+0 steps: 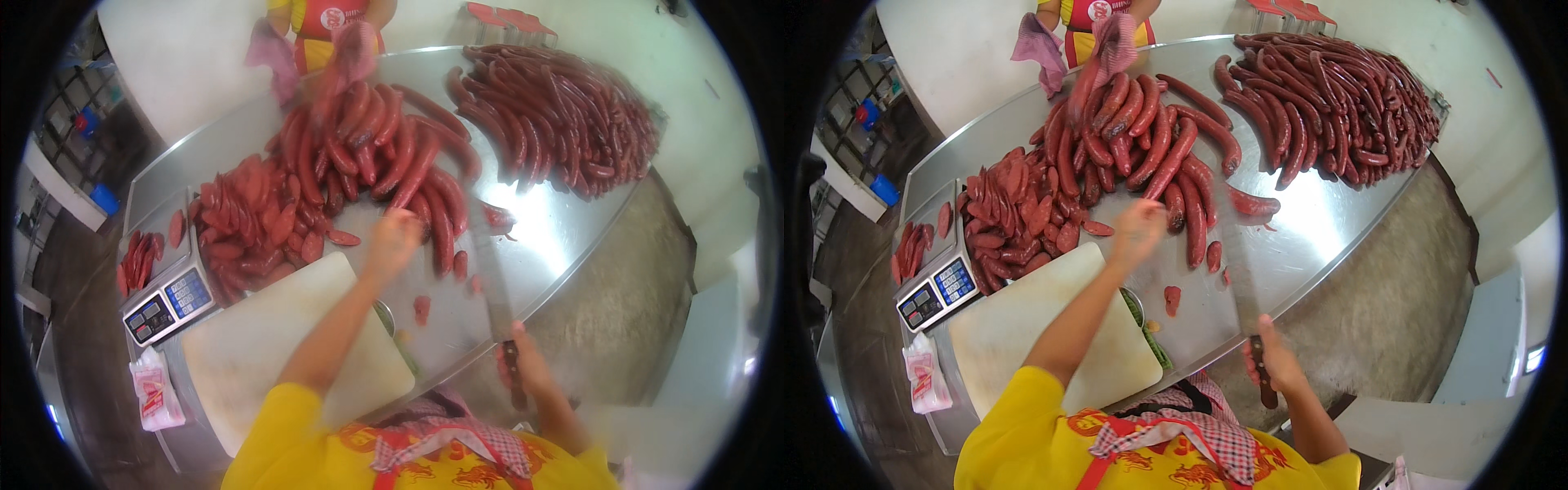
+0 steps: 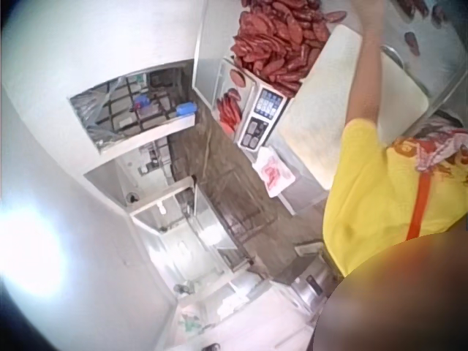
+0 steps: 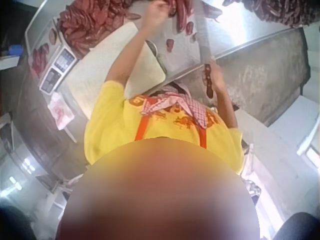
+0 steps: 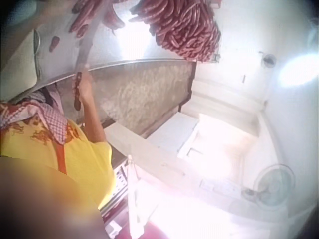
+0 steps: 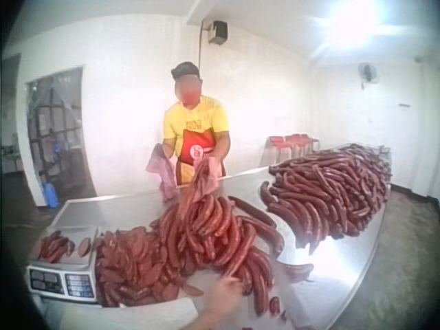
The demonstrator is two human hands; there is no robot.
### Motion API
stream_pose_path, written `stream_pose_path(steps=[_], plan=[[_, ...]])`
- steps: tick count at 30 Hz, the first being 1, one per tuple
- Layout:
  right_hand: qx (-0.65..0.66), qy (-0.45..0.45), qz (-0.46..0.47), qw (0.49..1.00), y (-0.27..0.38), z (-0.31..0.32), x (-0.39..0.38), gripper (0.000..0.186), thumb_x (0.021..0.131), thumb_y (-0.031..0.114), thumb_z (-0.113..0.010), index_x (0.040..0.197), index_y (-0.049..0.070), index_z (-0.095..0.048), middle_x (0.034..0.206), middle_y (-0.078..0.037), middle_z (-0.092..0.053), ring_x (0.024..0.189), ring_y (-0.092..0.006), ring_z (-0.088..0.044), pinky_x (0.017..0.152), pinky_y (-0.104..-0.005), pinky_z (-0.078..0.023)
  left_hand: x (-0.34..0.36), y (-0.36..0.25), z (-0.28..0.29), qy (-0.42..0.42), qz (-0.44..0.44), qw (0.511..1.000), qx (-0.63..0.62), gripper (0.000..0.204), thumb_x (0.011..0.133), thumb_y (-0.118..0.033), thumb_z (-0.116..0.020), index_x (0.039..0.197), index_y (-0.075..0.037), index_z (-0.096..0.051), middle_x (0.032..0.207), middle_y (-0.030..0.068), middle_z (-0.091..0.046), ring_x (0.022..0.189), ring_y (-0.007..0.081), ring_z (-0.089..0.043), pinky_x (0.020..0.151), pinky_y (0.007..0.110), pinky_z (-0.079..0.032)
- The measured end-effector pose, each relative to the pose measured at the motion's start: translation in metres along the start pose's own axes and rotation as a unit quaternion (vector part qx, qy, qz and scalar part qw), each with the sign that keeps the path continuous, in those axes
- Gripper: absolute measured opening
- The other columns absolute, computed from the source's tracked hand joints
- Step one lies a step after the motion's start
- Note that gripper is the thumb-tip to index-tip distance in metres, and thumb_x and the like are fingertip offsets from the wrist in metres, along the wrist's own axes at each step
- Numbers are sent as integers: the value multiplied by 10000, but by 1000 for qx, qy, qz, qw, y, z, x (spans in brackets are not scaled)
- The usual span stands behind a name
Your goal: The person slices long pieces of red meat into smaller segments on a white cutting board using a knife. Sliced pieces are moved to a pile on the metal table. A digital scale and another worker are visible in the background.
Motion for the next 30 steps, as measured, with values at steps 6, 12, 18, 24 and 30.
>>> stream_pose_path(steps=[6,12,18,24,30], plan=[[42,-44,56,997,-19,37,-16,751,928,727,-321,722,39,-545,515,-64,-490,383,-182,-474,371,-318,-392,6,-3,-113,132,177,932,289,419,776,-217,-707,1054,72,-585,1153,268,-621,1039,407,-630,912,462,-494],[51,-19,80,995,-24,32,-16,777,911,748,-329,698,33,-546,507,-69,-493,376,-180,-473,364,-312,-390,13,-18,-7,136,198,964,114,435,676,-173,-679,1048,28,-580,808,164,-655,678,246,-643,620,359,-508],[-12,72,133,988,6,-16,-13,765,913,735,-357,703,26,-554,509,-72,-499,371,-166,-468,359,-298,-384,-88,-80,162,128,129,979,87,495,698,-253,-834,1080,-30,-611,802,69,-617,677,155,-579,631,308,-462],[-85,183,89,975,8,-83,-14,727,941,690,-367,766,13,-568,532,-64,-516,385,-148,-473,375,-283,-385,-223,-72,312,203,237,936,162,511,714,-327,-827,1102,-49,-647,854,112,-622,832,227,-602,771,355,-473],[-262,218,76,937,4,-127,-30,647,978,614,-348,804,28,-561,575,-48,-507,447,-138,-464,414,-284,-327,-277,-46,359,209,261,890,309,517,731,-370,-801,1090,-25,-661,921,142,-591,881,281,-577,777,372,-470]])
Point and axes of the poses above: each hand's wrist, its own x-axis towards the middle knuckle, its own z-axis out of the back of the hand, y = z × x, the point moved 5 cm from there along x, towards the middle knuckle
